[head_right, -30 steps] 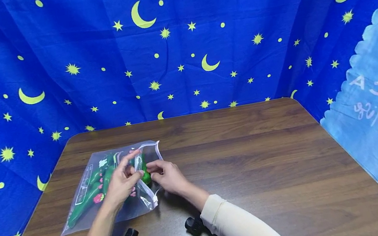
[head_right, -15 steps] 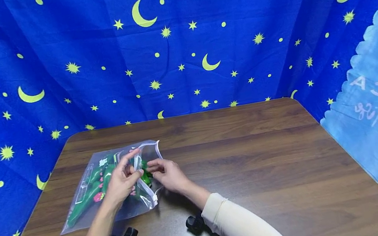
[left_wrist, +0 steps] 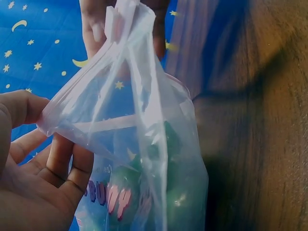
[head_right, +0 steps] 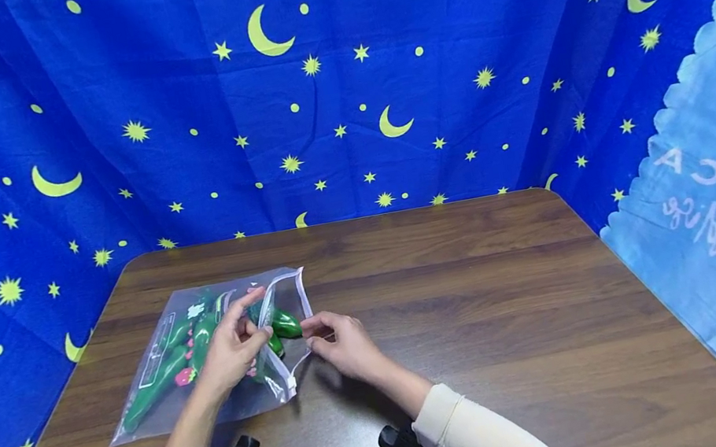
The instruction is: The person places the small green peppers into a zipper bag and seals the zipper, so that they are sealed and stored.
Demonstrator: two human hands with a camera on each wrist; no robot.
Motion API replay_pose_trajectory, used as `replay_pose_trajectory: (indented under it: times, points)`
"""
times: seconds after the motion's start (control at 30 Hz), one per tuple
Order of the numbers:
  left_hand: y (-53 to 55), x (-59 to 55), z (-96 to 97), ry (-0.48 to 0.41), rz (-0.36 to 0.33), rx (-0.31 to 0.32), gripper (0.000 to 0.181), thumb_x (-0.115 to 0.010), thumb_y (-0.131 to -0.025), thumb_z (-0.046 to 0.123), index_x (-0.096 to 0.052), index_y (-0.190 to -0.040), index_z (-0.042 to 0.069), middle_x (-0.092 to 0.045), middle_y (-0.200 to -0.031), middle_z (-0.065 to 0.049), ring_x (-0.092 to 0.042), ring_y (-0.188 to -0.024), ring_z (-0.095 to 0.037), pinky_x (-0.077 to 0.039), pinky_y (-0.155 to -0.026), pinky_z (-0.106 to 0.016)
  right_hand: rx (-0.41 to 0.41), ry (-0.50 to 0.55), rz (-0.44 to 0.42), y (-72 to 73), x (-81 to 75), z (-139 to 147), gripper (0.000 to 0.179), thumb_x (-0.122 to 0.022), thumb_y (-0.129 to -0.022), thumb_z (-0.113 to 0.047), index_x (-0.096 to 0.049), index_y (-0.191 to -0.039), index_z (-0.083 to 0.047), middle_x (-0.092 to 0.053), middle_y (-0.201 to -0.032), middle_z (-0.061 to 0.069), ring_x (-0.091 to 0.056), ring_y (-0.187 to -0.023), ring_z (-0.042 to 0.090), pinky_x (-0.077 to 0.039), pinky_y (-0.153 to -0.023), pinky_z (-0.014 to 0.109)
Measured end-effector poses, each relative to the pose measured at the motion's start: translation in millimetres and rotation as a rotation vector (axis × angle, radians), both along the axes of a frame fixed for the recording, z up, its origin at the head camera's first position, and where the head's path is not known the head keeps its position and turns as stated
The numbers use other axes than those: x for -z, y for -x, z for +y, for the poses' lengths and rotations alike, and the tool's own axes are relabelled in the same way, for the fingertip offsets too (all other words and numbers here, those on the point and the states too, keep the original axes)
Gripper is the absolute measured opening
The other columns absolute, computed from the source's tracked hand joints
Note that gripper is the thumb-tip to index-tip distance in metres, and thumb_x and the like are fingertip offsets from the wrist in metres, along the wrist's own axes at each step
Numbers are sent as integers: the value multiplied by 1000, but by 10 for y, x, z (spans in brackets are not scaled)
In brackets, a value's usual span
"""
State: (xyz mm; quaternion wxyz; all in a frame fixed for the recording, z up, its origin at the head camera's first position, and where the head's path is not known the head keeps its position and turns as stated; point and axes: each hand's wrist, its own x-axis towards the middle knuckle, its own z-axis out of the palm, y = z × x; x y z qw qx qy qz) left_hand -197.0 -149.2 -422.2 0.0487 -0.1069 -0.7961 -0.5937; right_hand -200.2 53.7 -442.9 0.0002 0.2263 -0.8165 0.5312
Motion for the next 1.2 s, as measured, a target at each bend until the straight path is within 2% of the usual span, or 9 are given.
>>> replay_pose_trajectory:
  times: [0.23,0.5,0.63,0.8,1.0,1.1,1.2]
  points:
    - [-19,-21,19,14,-12,-9,61,-61,-83,-3,-42,-140,9,-48,-77,-12,-39,-41,-4,-34,-29,-22,-16,-119,-16,-207,7,37,14,-64,-86,-14,-70,-97,-8,-72,-86,4,-57,-71,1,-47,-67,15]
    - [-160,-282,100,42,25,-10,59,-60,-81,-8,-42,-137,-4,-49,-89,-22,-42,-53,-2,-36,-42,-15,-53,-189,-28,-363,24,-13,13,-66,-85,-24,-71,-82,-13,-69,-73,-1,-50,-62,-2,-43,-60,15]
    - [-191,-331,119,49,25,-9,58,-60,-81,-8,-42,-137,-4,-49,-90,-23,-43,-55,-1,-36,-45,-15,-54,-196,-77,-392,40,-60,18,-65,-86,-28,-71,-78,-13,-66,-67,-1,-49,-58,0,-41,-56,14]
    - [-188,-328,135,58,37,-5,58,-60,-81,-8,-42,-136,-4,-49,-90,-24,-42,-55,-1,-36,-45,-14,-65,-175,-120,-402,74,-124,26,-62,-88,-30,-70,-73,-11,-65,-62,1,-49,-52,-2,-40,-52,15]
    - [-176,-320,149,67,25,-3,58,-60,-82,-7,-42,-137,-2,-50,-93,-23,-43,-57,-2,-36,-46,-14,-57,-152,-152,-412,84,-164,28,-60,-88,-29,-68,-69,-11,-62,-59,2,-46,-49,-1,-39,-49,16]
    - [-164,-263,133,48,45,-5,57,-60,-82,-7,-43,-136,-3,-53,-103,-25,-42,-56,-1,-36,-45,-15,-49,-142,-165,-416,84,-172,28,-61,-88,-28,-68,-68,-10,-62,-58,1,-46,-49,0,-39,-49,16]
    - [-137,-133,86,9,74,-6,54,-59,-84,-6,-43,-136,-3,-53,-121,-27,-40,-54,0,-34,-41,-15,-47,-139,-169,-419,91,-176,28,-60,-88,-28,-67,-67,-10,-62,-59,1,-46,-49,-1,-39,-49,16]
